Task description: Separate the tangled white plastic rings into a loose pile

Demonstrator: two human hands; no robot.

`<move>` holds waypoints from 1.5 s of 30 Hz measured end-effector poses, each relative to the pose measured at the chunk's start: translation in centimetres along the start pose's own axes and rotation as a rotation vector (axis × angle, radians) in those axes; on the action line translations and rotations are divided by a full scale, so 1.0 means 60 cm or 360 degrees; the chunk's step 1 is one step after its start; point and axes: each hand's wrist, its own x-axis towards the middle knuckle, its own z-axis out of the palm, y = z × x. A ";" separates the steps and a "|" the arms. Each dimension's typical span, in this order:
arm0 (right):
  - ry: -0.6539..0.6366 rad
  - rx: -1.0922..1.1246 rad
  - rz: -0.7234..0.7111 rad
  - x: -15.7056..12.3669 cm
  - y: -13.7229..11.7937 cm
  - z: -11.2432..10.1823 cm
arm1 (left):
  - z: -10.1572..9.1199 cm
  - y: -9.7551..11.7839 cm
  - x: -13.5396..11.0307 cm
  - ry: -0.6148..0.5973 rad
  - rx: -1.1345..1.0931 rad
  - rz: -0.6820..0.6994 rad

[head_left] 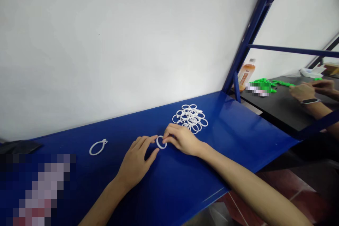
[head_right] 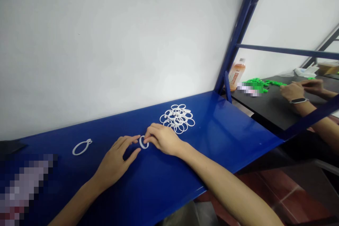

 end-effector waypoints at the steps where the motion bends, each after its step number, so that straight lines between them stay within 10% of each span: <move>1: 0.0070 -0.0069 0.0029 0.001 0.006 -0.006 | -0.004 -0.005 0.002 0.0031 0.0057 -0.0047; 11: 0.0785 -0.0771 0.0754 -0.003 0.080 -0.090 | -0.047 -0.075 -0.001 -0.0080 0.0984 -0.0772; 18: 0.0908 -0.0677 0.1091 -0.004 0.112 -0.107 | -0.027 -0.083 -0.005 -0.0141 0.0784 -0.0677; 27: 0.0796 -0.0713 0.0863 -0.006 0.127 -0.087 | 0.000 0.009 -0.005 -0.0223 -0.0101 0.0175; 45: 0.0800 -0.0812 0.0452 0.002 0.065 -0.076 | -0.011 -0.018 0.007 0.0062 0.0090 -0.0228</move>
